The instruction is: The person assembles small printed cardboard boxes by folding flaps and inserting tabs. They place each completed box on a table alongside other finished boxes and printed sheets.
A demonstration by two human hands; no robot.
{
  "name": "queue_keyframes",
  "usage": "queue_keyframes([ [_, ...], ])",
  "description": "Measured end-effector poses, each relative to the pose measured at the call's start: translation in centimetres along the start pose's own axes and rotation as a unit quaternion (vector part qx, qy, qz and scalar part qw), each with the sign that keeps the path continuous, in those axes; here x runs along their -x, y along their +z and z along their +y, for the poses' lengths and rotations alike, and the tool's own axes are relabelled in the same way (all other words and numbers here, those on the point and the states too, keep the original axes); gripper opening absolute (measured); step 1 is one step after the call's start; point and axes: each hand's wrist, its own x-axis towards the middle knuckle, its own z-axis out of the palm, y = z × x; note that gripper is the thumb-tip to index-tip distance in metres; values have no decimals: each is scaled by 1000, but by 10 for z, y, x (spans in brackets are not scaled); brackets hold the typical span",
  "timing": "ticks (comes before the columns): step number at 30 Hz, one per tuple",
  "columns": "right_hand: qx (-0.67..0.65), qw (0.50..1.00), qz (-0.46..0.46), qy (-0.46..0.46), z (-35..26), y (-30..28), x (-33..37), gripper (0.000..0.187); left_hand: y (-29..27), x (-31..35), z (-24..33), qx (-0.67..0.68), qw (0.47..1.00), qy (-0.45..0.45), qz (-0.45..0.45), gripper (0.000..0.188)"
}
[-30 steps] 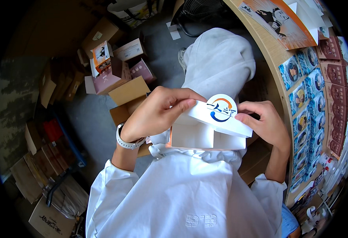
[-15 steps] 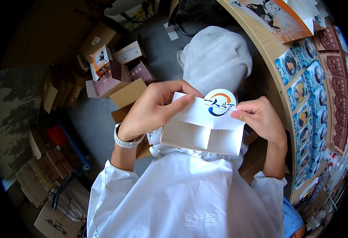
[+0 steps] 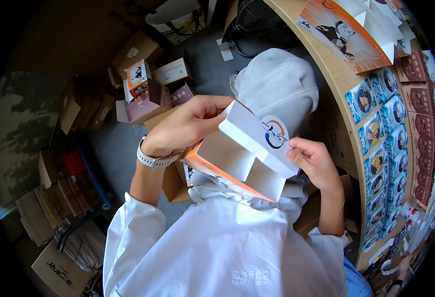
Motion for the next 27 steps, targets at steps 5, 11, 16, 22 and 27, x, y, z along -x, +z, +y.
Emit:
queue_keyframes([
  [5, 221, 960, 118, -127, -23, 9, 4, 47, 7, -15, 15, -181, 984, -1, -6, 22],
  [11, 302, 921, 136, -203, -65, 35, 6, 54, 44, -40, 49, -410, 907, 66, -68, 30],
  [16, 179, 959, 157, -156, -48, 15, -2, 12, 48, -57, 48, -425, 893, 73, -127, 31],
  [22, 203, 956, 153, -144, -36, 14, -4, 14, 53, -65, 37, -441, 884, 47, -147, 28],
  [27, 212, 953, 154, -152, -38, 12, -7, 15, 54, -63, 44, -471, 867, 92, -131, 27],
])
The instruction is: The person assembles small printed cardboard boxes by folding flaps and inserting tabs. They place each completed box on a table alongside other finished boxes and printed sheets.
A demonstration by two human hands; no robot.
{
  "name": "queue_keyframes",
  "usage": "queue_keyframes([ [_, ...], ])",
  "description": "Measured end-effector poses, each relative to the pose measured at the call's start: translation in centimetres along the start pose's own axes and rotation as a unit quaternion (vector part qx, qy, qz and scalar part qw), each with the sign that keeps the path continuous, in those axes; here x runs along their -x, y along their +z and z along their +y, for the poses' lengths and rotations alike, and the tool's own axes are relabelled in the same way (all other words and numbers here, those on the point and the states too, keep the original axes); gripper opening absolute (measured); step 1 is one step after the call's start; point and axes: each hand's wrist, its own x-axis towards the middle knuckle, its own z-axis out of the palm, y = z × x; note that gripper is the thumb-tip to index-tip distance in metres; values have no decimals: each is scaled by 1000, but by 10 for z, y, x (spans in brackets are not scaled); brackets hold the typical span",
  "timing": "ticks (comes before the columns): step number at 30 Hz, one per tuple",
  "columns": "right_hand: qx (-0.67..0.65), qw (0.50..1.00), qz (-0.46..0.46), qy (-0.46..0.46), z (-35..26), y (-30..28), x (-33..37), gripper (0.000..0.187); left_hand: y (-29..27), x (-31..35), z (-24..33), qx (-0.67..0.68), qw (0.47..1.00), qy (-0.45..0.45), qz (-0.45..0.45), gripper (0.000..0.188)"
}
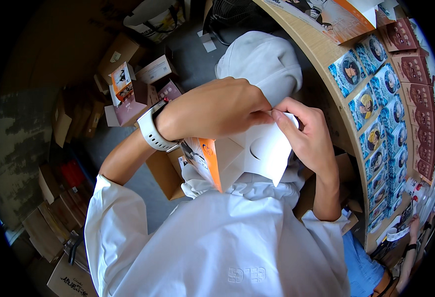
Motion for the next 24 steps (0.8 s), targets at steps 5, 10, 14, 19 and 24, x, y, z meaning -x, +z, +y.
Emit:
queue_keyframes([
  [5, -7, 997, 27, -70, 8, 3, -4, 13, -2, 3, 8, -37, 999, 0, 28, 24],
  [10, -32, 996, 27, -77, 9, 2, -4, 12, 4, 7, 8, -74, 995, 20, 63, 18],
  [14, -52, 995, 35, -79, 8, 5, -3, 12, 2, 9, 11, -112, 992, 14, 61, 13],
  [19, -71, 995, 46, -49, 14, 8, -4, 14, 8, 11, 12, -161, 978, 68, 118, 12],
  [24, -103, 994, 38, -23, 15, 9, -2, 17, -4, 6, 6, -135, 990, 22, 42, 16],
])
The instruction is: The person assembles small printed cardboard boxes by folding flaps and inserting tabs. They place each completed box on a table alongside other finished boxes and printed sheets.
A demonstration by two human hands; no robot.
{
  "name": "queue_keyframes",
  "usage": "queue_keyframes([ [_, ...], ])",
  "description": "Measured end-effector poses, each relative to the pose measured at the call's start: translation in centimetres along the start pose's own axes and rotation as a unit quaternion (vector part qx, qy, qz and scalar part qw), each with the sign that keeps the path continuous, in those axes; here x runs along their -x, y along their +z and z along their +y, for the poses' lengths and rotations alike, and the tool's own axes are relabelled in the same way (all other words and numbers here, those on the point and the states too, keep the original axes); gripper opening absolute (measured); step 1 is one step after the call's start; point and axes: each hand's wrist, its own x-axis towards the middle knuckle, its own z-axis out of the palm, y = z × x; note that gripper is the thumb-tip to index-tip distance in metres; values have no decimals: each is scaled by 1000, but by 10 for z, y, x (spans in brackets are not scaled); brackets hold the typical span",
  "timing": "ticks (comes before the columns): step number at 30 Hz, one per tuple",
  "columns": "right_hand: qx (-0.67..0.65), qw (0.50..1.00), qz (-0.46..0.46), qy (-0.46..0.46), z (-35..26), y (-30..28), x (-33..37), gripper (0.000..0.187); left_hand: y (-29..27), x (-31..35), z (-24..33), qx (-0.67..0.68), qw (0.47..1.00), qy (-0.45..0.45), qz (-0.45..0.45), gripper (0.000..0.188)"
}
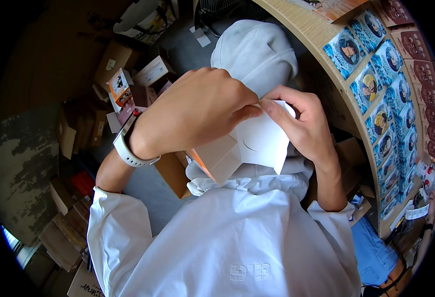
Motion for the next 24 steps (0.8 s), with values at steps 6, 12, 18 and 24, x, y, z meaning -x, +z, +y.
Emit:
queue_keyframes([
  [6, 7, 999, -27, 34, 2, 1, 4, 20, 5, -1, -7, 61, 998, -3, -8, 16],
  [12, -24, 1000, -18, 5, 6, 2, 3, 19, 7, 2, -2, 85, 996, -29, 27, 14],
  [18, -15, 999, 9, 36, 2, 7, 1, 18, 8, 6, -1, 64, 995, -11, 78, 14],
  [24, -15, 998, -21, 60, -4, 5, 1, 18, 2, 7, 3, 114, 987, -114, 23, 18],
])
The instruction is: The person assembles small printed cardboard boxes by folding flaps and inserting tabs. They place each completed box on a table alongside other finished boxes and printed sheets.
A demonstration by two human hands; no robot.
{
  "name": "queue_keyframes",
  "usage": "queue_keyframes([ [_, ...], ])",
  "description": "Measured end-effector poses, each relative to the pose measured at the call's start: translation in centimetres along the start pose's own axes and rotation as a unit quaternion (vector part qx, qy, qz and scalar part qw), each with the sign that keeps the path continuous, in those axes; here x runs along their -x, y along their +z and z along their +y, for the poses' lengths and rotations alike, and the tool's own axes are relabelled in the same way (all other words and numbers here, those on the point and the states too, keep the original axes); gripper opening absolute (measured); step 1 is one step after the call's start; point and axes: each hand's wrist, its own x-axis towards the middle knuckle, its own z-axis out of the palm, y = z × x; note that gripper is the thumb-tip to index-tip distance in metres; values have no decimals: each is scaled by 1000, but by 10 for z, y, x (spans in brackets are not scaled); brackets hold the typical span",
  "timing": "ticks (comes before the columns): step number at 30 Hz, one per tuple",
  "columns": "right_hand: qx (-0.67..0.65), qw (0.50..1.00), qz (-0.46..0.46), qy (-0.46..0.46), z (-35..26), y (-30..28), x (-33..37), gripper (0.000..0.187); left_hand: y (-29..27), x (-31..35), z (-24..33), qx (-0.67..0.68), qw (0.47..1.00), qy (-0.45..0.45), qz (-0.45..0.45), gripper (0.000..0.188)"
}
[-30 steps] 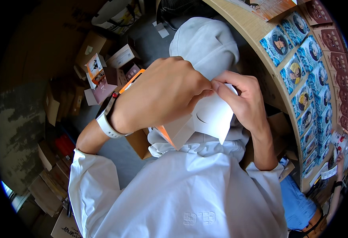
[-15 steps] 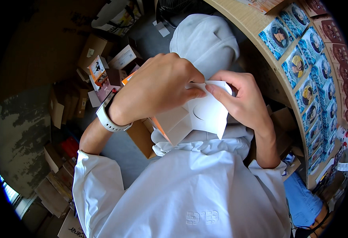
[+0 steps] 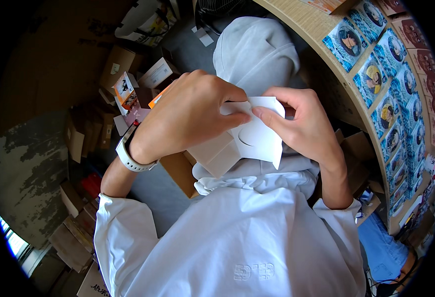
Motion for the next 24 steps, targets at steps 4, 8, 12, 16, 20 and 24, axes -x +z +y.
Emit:
queue_keyframes([
  [4, 17, 1000, 14, -7, 0, 4, -2, 19, 0, 3, 3, -45, 999, 5, 15, 20],
  [8, -8, 999, 46, -11, -5, 9, -3, 20, -1, 8, 8, -80, 996, 1, 42, 22],
  [12, 28, 998, 54, -16, -3, 11, -5, 23, 1, 13, 6, -97, 992, 13, 75, 23],
  [16, 50, 997, 61, -17, -7, 15, -8, 24, 5, 15, 2, -99, 991, 20, 93, 22],
  [20, 78, 995, 59, -20, -12, 17, -10, 24, 3, 18, 0, -101, 991, 18, 84, 21],
  [24, 76, 995, 55, -22, -10, 21, -11, 20, -2, 19, 3, -103, 993, -16, 63, 21],
])
